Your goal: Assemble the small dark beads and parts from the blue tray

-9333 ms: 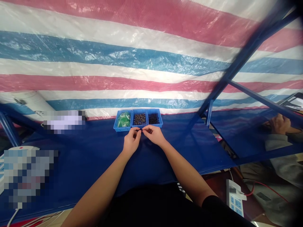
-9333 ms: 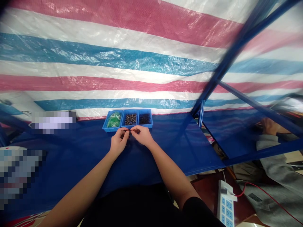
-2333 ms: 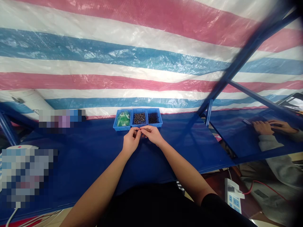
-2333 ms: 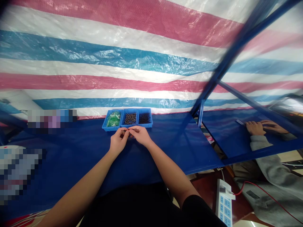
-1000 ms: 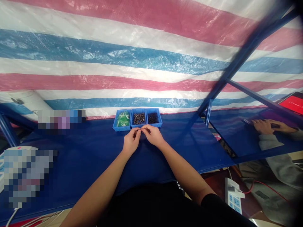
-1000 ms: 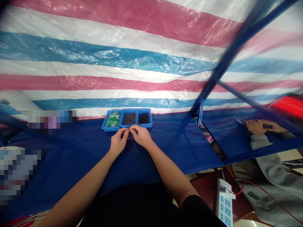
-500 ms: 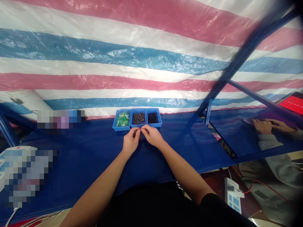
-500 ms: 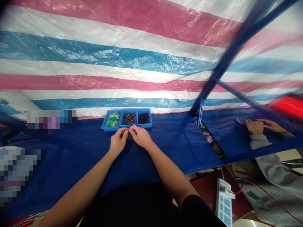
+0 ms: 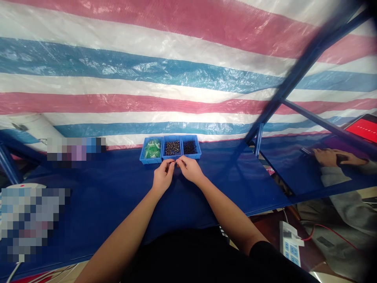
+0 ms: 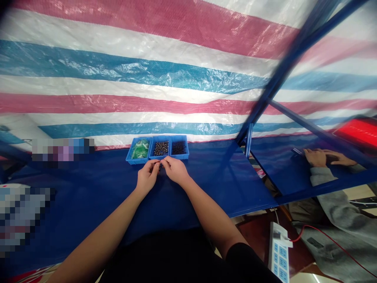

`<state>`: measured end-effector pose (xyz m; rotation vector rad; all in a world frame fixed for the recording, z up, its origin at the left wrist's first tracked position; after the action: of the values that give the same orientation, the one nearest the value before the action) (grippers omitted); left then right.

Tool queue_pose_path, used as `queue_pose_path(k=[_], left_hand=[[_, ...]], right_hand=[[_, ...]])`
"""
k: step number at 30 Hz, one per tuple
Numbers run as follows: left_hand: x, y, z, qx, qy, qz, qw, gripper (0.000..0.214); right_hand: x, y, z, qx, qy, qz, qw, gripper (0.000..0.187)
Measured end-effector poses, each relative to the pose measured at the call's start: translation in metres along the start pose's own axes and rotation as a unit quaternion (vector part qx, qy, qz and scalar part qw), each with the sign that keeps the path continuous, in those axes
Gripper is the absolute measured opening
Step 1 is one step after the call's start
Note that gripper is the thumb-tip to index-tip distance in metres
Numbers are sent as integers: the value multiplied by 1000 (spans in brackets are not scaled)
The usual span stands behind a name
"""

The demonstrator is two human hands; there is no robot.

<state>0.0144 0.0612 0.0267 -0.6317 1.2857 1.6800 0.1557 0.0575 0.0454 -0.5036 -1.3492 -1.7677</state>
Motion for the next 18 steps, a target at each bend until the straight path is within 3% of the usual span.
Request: queue_pose_path(k=[9, 18], left_hand=[[-3, -2, 0, 13, -14, 7, 1000, 31], [4, 2, 1, -16, 8, 0, 1000, 30]], right_hand=[[-1, -1, 0, -1, -12, 58, 998, 33], [-3, -4, 3, -8, 10, 63, 998, 20]])
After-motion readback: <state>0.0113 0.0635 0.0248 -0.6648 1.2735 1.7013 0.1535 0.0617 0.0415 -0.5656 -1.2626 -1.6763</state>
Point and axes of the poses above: each hand's wrist, its own z-axis towards the middle knuckle, its own y-axis out of the back of the hand, x = y × z, the point moved 7 cm from there along z, towards the middle knuckle, and after that the axes turned 1 degree about x, right-handed, at the moved point
